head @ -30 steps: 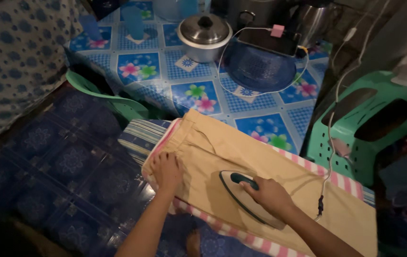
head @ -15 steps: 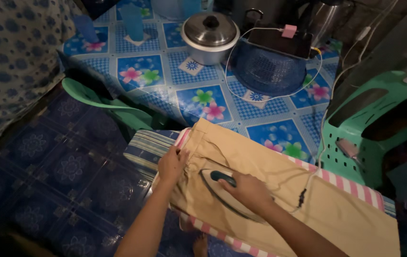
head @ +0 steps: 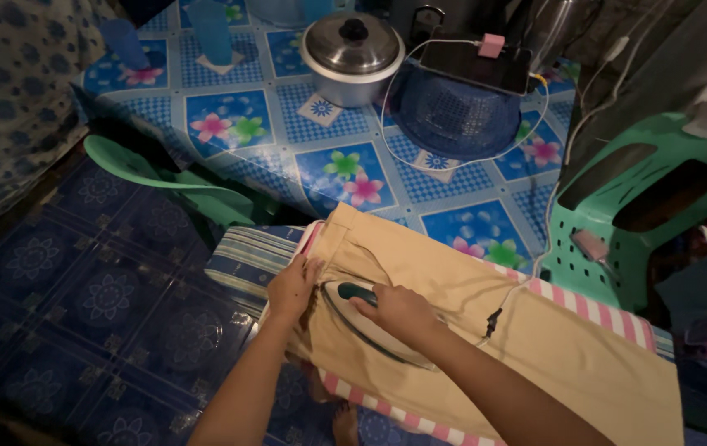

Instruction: The person irons a pair of beige trousers laid out on a striped ironing board. They smooth the fabric with their hands and use a steam iron to press the garment, moving the iron back and forth across the surface.

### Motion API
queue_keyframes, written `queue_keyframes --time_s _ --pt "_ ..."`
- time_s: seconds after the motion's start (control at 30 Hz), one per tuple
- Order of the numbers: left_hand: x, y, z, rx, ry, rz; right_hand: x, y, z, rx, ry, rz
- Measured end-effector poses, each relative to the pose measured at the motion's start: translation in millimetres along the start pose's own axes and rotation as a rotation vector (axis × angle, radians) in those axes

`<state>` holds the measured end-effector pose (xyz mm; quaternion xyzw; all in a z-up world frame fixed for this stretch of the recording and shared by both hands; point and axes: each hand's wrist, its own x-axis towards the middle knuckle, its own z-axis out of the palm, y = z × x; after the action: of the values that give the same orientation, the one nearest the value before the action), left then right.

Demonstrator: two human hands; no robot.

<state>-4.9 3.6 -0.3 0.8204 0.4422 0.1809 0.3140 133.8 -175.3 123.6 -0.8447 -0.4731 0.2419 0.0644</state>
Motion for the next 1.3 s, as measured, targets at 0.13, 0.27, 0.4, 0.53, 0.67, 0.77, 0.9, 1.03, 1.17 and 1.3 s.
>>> queue_keyframes --time_s 0.13,0.27,0.4,0.53,0.67,0.77,0.9,1.03,1.17,1.3 --pt "0.2 -1.8 3.7 0.043 0.033 0.032 -20.0 19.3 1.9 0.067 -0.060 0.095" --pt "0.4 -4.5 4.8 0.031 0.042 0.047 -78.7 61.4 6.5 0.064 -0.098 0.195" --pt "-2.1 -3.2 5.7 0.055 0.065 0.051 -135.8 97.7 1.4 0.018 -0.072 0.266" --pt "-3.6 -5.7 4.6 -0.003 0.073 0.058 -156.8 109.2 -9.5 0.029 -0.185 0.337" --pt "-11.6 -11.9 -4.8 0.029 0.082 0.046 -152.2 97.4 -9.5 0.007 -0.124 0.232" --pt "-22.9 -19.6 -18.2 0.152 -0.003 -0.036 -137.8 75.9 -5.7 0.001 -0.072 0.146" --pt "-34.4 -28.7 -32.3 0.160 -0.069 -0.022 -101.7 33.3 3.5 0.034 -0.061 0.075" --pt "-35.7 -30.0 -33.1 0.091 -0.070 -0.062 -63.9 -6.9 13.3 0.063 -0.023 0.040" --pt "-35.5 -35.6 -33.4 0.024 -0.065 -0.068 -36.1 -28.7 21.1 0.032 0.029 0.001" --pt "-36.9 -38.1 -31.3 0.011 -0.047 -0.048 -33.8 -27.2 20.8 0.052 0.032 -0.042"
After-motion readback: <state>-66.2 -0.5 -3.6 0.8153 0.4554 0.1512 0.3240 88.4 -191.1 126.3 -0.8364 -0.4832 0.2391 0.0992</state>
